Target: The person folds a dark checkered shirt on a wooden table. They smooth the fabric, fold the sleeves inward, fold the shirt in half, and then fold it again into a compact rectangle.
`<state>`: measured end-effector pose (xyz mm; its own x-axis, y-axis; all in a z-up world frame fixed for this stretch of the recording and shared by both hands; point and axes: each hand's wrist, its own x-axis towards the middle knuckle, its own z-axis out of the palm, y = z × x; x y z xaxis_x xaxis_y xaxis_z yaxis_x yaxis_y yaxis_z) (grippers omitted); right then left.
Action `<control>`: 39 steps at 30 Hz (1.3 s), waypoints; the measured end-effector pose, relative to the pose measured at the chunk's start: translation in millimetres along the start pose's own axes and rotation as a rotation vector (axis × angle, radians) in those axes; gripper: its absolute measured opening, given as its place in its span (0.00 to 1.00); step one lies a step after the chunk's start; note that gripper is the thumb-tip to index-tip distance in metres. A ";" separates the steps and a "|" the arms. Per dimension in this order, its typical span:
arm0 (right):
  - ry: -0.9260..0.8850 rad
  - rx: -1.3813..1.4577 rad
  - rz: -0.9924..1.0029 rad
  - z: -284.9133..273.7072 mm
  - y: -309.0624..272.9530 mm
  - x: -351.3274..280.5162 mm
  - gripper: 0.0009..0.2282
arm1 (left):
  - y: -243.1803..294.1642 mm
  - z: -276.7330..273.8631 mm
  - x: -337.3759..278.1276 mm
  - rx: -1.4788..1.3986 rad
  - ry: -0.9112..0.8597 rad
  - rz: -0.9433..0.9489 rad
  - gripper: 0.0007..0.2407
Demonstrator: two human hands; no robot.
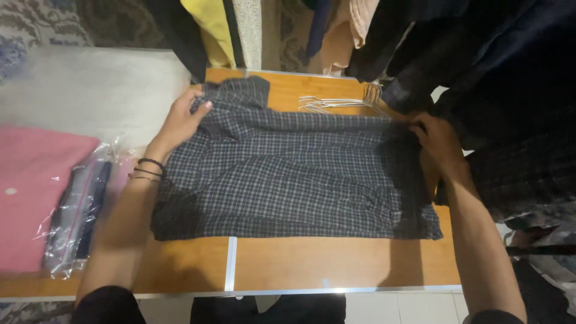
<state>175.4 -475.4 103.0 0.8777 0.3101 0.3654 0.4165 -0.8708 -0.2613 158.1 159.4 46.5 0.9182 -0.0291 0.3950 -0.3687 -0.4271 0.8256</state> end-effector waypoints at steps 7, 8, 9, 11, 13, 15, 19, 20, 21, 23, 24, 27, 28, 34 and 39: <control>-0.041 0.031 0.033 -15.9 -36.4 -48.9 0.09 | 12.1 -7.8 -46.6 0.011 -0.076 -0.031 0.14; -0.063 0.044 0.046 -15.2 -38.6 -53.8 0.09 | 12.6 -9.4 -54.3 0.036 -0.079 -0.032 0.14; -0.065 0.044 0.047 -15.3 -39.7 -60.4 0.09 | 12.1 -8.2 -62.0 0.036 -0.079 -0.035 0.14; -0.072 0.064 0.020 -15.9 -41.8 -68.6 0.08 | 12.9 -8.6 -72.2 0.037 -0.047 0.025 0.14; -0.044 0.063 0.007 -21.9 -52.4 -80.1 0.08 | 31.8 -11.3 -83.9 0.076 -0.031 0.010 0.14; -0.019 0.061 -0.007 -24.2 -56.5 -93.3 0.08 | 50.5 -12.2 -100.5 0.113 -0.014 -0.007 0.13; 0.010 0.065 -0.027 -23.3 -58.1 -111.8 0.07 | 77.7 -11.8 -134.9 0.292 0.018 0.029 0.13; 0.008 0.085 -0.015 -23.3 -60.0 -117.2 0.06 | 81.1 -10.1 -145.0 0.314 0.027 0.048 0.13; 0.010 0.088 -0.020 -21.0 -58.0 -122.9 0.06 | 75.8 -10.3 -153.4 0.318 0.031 0.048 0.13; 0.017 0.167 0.031 -17.9 -53.2 -137.1 0.07 | 64.2 -7.4 -173.2 0.313 0.074 0.069 0.13; 0.017 0.166 0.028 -18.2 -52.7 -142.7 0.07 | 67.3 -6.7 -179.2 0.312 0.077 0.069 0.13; 0.010 0.175 0.053 -17.0 -50.3 -156.5 0.07 | 75.2 -7.7 -193.6 0.299 0.077 0.057 0.13; -0.010 0.157 0.054 -15.3 -48.4 -158.9 0.07 | 76.5 -9.2 -195.6 0.301 0.029 -0.020 0.13; -0.050 0.075 0.000 -6.3 -44.6 -166.3 0.07 | 54.0 -11.9 -206.6 0.356 -0.105 -0.081 0.13; -0.076 0.143 0.077 -13.9 -48.7 -179.5 0.07 | 50.0 -14.8 -205.8 0.376 -0.083 0.018 0.13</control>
<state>-5.7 -494.0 62.5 0.9215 0.2770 0.2722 0.3718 -0.8318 -0.4121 -51.5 157.4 12.5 0.9265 -0.1064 0.3610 -0.3202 -0.7268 0.6077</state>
